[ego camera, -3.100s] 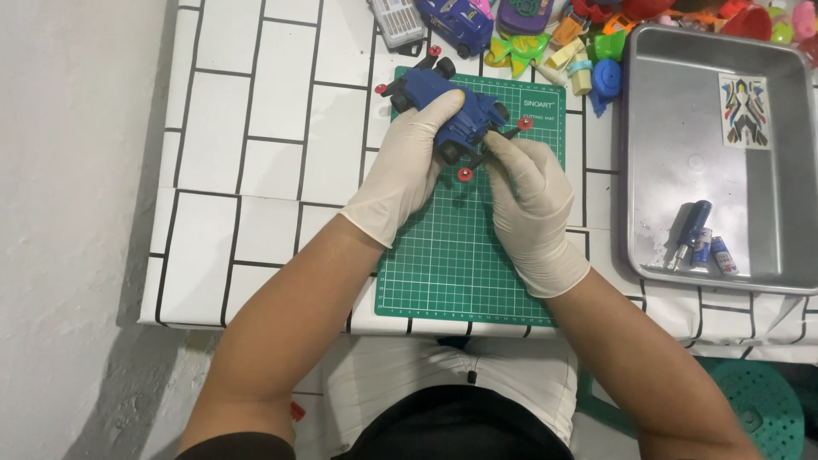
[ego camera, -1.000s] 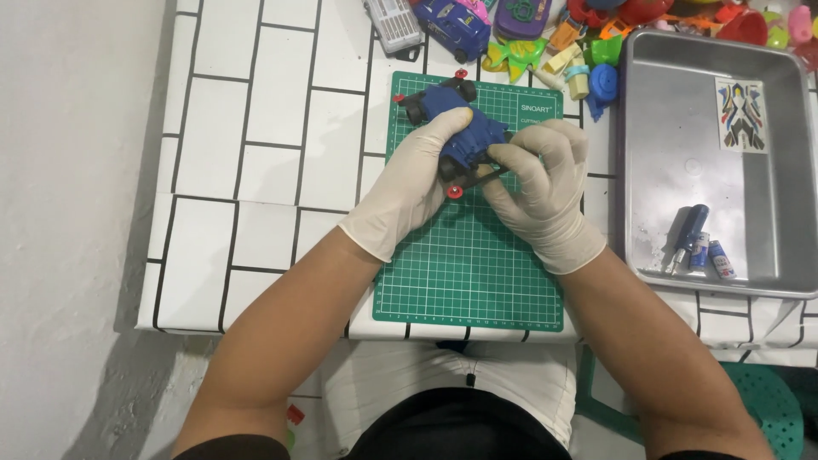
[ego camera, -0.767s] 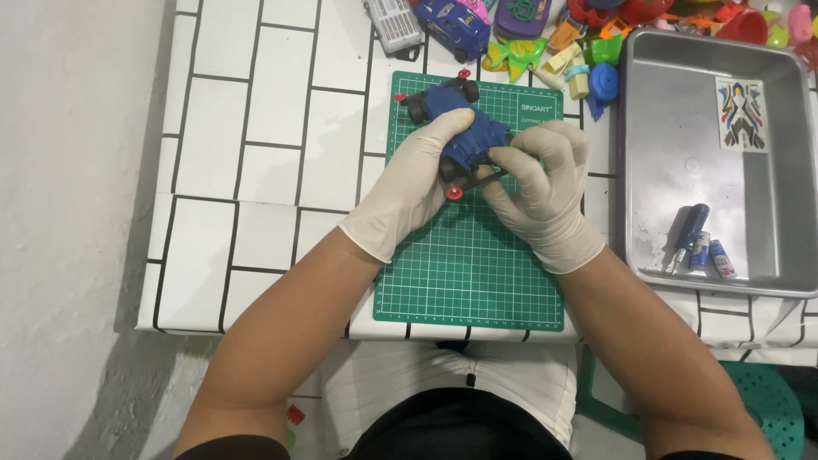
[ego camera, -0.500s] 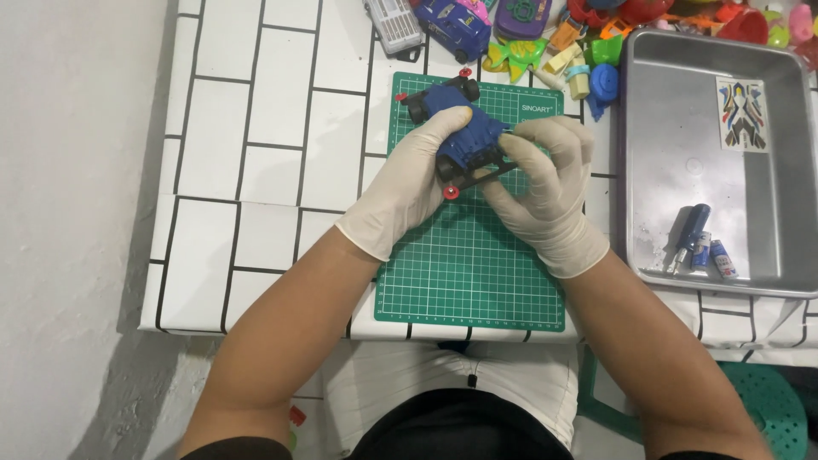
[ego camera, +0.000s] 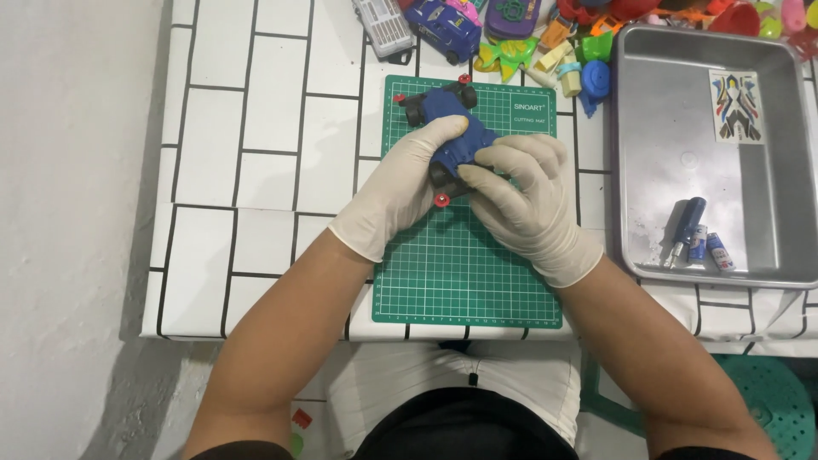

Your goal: The person assembles a blue toy car on a green cutting mat, attaching wheels and a body to the chassis. They then place the completed car into a gray tray, add a sticker sheet, and pack the tray into a cardboard box.

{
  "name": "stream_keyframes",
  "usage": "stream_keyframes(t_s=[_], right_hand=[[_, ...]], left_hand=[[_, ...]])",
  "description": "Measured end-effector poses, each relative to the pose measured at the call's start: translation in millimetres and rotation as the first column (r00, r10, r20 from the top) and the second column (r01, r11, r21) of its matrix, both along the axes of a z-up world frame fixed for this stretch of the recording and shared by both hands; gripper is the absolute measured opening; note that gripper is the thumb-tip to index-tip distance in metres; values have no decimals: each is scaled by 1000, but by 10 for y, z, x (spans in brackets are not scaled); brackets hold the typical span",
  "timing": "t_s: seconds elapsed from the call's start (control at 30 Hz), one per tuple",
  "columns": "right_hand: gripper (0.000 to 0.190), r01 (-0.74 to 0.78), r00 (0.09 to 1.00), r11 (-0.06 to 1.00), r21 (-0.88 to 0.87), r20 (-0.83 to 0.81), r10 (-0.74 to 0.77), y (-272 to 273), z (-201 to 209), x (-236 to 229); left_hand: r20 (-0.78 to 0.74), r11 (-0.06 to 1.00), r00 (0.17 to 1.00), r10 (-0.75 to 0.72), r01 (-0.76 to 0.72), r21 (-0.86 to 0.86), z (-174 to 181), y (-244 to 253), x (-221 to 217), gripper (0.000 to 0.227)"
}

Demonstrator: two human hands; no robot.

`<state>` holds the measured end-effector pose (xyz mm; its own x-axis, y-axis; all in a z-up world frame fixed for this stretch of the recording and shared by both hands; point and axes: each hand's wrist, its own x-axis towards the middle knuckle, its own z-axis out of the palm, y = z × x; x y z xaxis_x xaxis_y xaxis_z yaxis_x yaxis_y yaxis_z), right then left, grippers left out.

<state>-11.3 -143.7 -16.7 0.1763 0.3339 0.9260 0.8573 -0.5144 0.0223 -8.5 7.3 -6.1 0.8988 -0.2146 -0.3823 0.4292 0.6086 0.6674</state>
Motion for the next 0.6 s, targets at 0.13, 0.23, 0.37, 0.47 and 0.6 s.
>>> stream_keyframes(t_s=[0.13,0.23,0.37,0.47,0.6], right_hand=[[57,-92,989,991,-93,-128,80,-303,-118,25],[50,-164,965,983,78,-193,176,-408,24,-55],[42,66,465,941,331,-845,265,-431,229,-257],[54,220,53,892,396,-918,394,-405,238,-369],[54,316,-31,821,476,-860,510,-418,166,-423]], left_hand=[[92,994,992,-81,73,86,170,23,-43,62],[120,976,984,-133,109,188,141,71,-37,64],[234,882,927,-294,169,439,161,63,-61,61],[231,819,900,-370,199,538,178,40,-111,59],[214,787,904,-370,183,590,296,-6,-195,66]])
